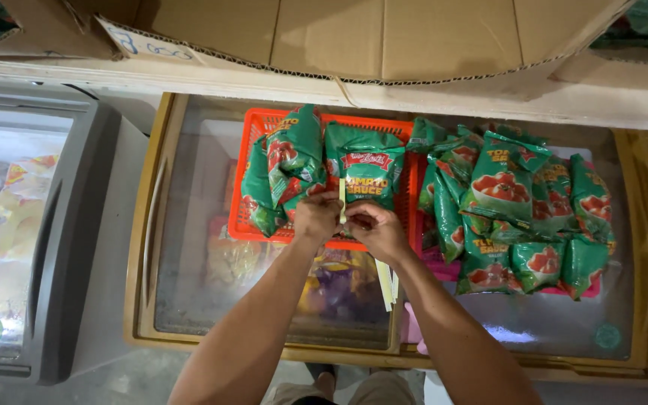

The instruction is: The person sorts green food packets from a shelf and a red basket into a cardboard box.

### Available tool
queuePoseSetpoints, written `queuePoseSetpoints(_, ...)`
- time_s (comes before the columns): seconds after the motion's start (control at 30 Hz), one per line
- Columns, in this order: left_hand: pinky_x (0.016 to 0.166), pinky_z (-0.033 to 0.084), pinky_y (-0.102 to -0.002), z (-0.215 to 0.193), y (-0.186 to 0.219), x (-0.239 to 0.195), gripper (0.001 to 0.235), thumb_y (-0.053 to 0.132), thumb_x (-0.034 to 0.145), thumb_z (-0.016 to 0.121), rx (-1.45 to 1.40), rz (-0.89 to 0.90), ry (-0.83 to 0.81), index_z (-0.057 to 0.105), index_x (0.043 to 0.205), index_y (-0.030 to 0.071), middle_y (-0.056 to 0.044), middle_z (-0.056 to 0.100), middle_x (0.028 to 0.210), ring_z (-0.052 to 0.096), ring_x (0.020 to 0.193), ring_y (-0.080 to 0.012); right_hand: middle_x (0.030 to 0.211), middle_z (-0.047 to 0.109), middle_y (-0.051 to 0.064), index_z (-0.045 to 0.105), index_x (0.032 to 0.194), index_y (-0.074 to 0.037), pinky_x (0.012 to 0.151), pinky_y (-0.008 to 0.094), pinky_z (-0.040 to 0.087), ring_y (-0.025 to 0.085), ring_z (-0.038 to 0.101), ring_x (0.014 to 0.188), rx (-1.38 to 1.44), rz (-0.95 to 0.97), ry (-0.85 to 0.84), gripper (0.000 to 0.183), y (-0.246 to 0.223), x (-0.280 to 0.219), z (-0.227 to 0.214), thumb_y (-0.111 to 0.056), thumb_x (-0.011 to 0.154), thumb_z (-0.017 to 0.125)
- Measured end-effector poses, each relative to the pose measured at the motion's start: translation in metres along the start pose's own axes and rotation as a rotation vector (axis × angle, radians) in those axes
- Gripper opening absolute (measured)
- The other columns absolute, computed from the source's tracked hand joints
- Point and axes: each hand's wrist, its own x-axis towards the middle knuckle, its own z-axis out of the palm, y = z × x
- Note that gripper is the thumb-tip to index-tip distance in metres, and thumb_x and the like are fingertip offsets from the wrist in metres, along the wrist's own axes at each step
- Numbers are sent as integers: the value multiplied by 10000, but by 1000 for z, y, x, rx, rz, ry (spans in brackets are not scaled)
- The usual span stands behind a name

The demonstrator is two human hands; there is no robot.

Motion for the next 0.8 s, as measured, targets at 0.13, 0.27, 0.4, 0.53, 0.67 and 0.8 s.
queuePoseSetpoints(0.13,663,615,-341,1,-40,17,195,131,817,732,135,76,30,777,998,71,-75,755,962,703,739,-176,1089,712,39,695,1109,-6,863,269,577,100,687,982,-81,-21,43,221,-7,-2,4,49,897,725)
queuePoseSetpoints(0.27,628,542,-307,-9,-10,11,328,154,824,761,58,-97,-82,764,1130,36,-94,757,964,665,742,-156,1067,726,42,702,1096,-1,854,267,580,99,695,965,-59,-45,79,187,3,-2,2,22,915,737)
queuePoseSetpoints(0.4,667,569,-257,-20,-18,18,429,179,821,763,-69,-151,-285,722,1216,19,-32,760,1011,680,789,-82,1013,754,51,730,1167,-11,848,258,577,99,690,922,-88,72,146,218,-6,-1,3,-20,949,721)
queuePoseSetpoints(0.53,681,573,-253,-20,-11,13,456,180,811,769,-26,-115,-292,713,1237,29,-37,761,991,677,786,-85,1051,762,43,724,1183,-6,841,253,564,94,685,946,-138,56,132,238,-10,0,4,-26,945,725)
queuePoseSetpoints(0.67,694,574,-248,-12,-17,11,454,160,816,781,-99,-149,-211,701,1238,11,-33,765,997,684,801,-89,1027,754,42,701,1190,-6,845,249,568,96,691,936,-9,57,99,260,-11,-2,5,2,930,710)
queuePoseSetpoints(0.8,706,576,-274,-6,-20,14,408,106,819,757,-358,-282,-198,697,1213,20,-39,753,1004,689,817,-125,998,754,42,702,1157,-2,818,251,573,97,698,910,-42,35,132,237,-6,-2,6,25,921,710)
